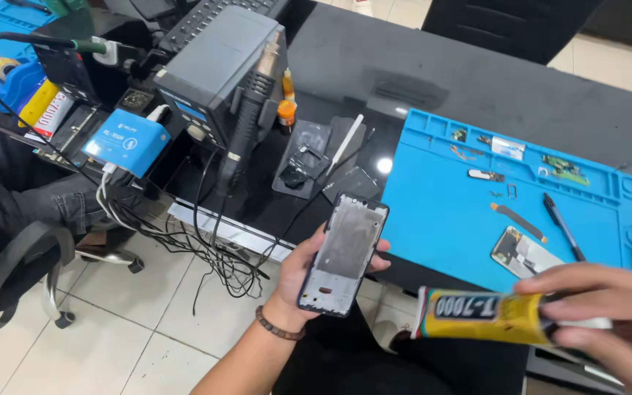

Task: The person applies adhesive around the edges of a smartphone frame, then aligns and presses the display assembly into place. They then insert the battery and connect its ribbon cable.

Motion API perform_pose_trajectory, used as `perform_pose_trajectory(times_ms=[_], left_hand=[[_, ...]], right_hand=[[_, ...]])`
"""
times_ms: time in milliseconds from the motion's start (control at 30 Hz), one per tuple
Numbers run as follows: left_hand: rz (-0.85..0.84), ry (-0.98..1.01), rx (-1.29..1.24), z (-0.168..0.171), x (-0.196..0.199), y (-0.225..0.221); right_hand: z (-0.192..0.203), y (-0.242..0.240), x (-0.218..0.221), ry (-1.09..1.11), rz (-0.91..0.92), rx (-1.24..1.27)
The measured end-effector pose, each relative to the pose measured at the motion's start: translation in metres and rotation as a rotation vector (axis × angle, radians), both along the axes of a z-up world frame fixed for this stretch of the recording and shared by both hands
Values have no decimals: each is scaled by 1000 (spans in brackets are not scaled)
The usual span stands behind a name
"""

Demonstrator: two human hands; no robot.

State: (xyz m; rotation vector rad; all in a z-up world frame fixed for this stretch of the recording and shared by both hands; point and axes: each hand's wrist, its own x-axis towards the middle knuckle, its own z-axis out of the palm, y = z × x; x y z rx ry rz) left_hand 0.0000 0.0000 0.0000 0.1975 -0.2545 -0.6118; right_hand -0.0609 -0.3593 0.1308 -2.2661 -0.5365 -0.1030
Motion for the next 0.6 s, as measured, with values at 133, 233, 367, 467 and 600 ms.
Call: perform_pose_trajectory(times_ms=[133, 233, 367, 467, 600], left_hand=[[-127, -21, -40, -15, -48, -26], [-276, -126, 27, -22, -77, -47], [-349, -131, 11, -35, -108, -56], [-362, -136, 63, -27, -129, -59], [-277, -245, 160, -9, -149, -64]], right_hand=[[-41, 34, -37, 648, -390, 325], [-85, 36, -49, 495, -88, 623], [-98, 40, -66, 612, -114, 659], [-100, 39, -81, 628, -115, 619], [-106, 34, -92, 574, -381, 551]])
